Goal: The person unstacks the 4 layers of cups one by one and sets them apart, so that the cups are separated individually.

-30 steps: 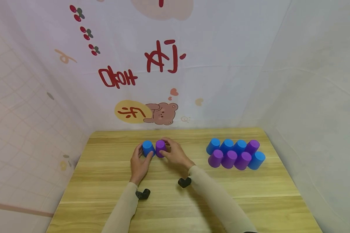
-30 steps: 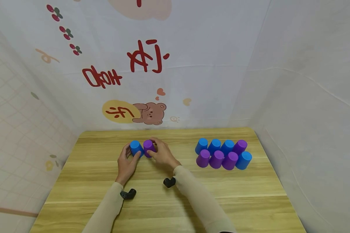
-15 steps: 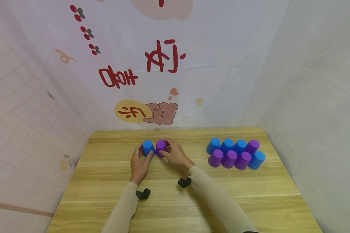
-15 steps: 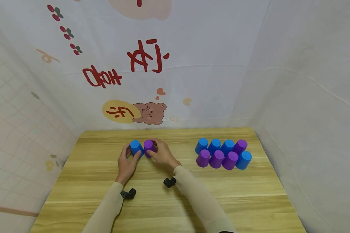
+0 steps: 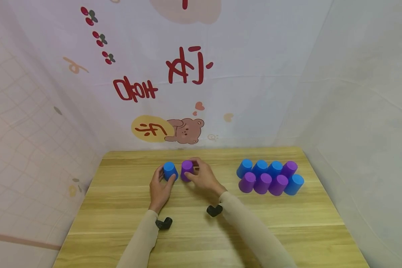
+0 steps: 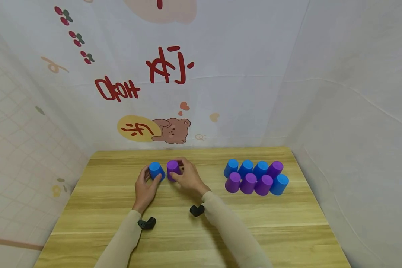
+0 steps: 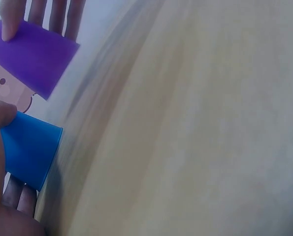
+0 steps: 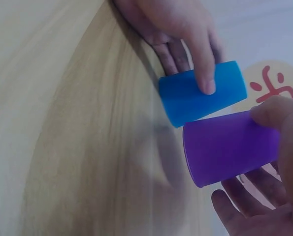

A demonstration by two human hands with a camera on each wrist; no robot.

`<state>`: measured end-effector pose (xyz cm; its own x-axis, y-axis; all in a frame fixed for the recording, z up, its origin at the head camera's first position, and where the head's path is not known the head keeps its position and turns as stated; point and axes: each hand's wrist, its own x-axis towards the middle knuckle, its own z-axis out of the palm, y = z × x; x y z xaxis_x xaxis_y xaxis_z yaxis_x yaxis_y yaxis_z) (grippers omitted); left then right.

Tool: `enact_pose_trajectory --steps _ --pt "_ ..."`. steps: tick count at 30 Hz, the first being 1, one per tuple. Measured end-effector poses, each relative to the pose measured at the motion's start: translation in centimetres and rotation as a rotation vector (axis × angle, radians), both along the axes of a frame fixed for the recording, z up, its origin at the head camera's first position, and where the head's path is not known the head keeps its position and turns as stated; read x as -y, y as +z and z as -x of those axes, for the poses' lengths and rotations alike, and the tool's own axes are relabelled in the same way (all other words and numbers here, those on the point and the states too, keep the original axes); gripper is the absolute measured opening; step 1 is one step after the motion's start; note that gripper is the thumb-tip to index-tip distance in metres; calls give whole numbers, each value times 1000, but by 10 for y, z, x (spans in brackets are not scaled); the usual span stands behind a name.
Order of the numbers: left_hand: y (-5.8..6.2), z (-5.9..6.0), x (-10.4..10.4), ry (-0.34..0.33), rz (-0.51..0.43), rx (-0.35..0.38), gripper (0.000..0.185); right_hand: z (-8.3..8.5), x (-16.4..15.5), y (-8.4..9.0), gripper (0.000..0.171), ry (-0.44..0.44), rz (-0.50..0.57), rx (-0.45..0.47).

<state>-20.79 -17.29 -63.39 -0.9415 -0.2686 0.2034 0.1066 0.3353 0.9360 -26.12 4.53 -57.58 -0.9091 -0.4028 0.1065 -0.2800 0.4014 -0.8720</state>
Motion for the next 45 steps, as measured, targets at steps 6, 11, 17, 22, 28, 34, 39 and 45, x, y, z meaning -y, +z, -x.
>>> enact_pose_trajectory --steps 6,11,17,22,28,34,39,45 --pt "-1 1 0 8 9 -11 66 -5 -9 11 52 -17 50 -11" --pt "-2 2 0 12 17 -8 66 -10 -17 19 52 -31 92 -22" --pt "-4 3 1 17 22 -7 67 -17 -25 31 52 -42 129 -54" --pt "-4 2 1 13 11 4 67 -26 -32 44 51 -61 176 -57" --pt "-5 2 1 8 11 -1 66 -37 -42 58 51 -82 191 -107" --pt "-4 2 1 5 15 -17 69 -48 -54 67 51 -98 202 -167" --pt "-3 2 2 -3 8 -9 70 -59 -67 76 52 -121 233 -216" --pt "-4 2 2 -1 13 7 67 -69 -88 82 54 -139 268 -326"
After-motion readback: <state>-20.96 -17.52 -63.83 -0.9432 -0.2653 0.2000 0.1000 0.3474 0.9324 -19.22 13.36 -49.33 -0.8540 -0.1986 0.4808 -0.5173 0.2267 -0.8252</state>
